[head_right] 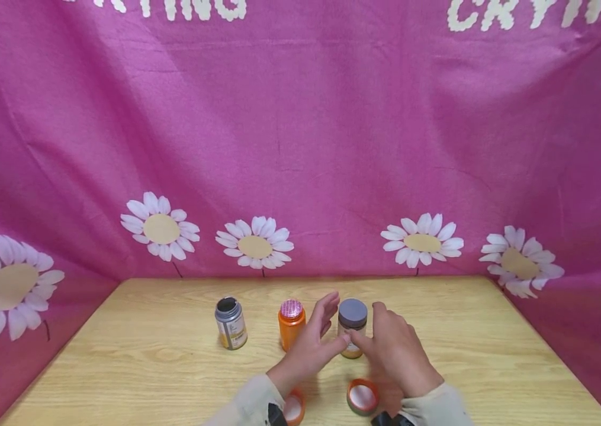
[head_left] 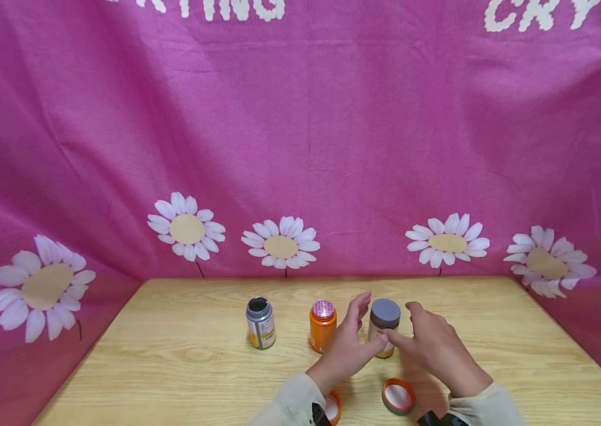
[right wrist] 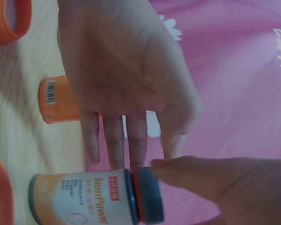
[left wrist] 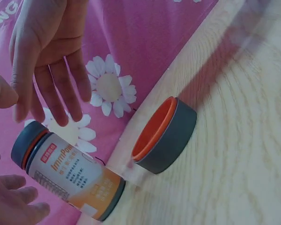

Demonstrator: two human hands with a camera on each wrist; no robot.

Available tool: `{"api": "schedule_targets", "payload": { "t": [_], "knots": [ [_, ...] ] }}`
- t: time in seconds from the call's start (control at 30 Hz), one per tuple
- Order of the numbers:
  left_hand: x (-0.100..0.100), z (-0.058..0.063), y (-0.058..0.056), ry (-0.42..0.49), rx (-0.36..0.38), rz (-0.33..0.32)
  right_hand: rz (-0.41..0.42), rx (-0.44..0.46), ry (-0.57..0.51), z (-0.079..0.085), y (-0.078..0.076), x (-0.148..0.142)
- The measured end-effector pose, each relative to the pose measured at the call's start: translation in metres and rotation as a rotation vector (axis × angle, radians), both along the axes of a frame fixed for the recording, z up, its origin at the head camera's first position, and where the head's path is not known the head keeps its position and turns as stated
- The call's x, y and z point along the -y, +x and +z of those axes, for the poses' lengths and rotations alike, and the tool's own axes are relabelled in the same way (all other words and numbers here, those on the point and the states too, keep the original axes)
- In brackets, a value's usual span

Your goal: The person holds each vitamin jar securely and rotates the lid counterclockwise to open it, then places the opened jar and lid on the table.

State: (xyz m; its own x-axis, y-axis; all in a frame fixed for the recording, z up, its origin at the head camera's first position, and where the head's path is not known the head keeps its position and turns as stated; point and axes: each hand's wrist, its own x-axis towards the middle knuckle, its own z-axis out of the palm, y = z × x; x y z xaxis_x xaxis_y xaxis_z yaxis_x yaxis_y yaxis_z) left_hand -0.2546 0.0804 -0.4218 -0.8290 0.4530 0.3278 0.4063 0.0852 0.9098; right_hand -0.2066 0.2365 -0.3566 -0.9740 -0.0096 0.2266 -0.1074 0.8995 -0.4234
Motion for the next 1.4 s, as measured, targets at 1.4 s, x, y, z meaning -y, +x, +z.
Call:
{"api": "schedule_targets", "payload": {
  "t": [1.4],
  "knots": [
    [0.009,-0.011,0.005,-0.141,-0.028,-0.11,0.023,-0.11,-0.179,-0.026,-0.021,0.005]
  ]
}}
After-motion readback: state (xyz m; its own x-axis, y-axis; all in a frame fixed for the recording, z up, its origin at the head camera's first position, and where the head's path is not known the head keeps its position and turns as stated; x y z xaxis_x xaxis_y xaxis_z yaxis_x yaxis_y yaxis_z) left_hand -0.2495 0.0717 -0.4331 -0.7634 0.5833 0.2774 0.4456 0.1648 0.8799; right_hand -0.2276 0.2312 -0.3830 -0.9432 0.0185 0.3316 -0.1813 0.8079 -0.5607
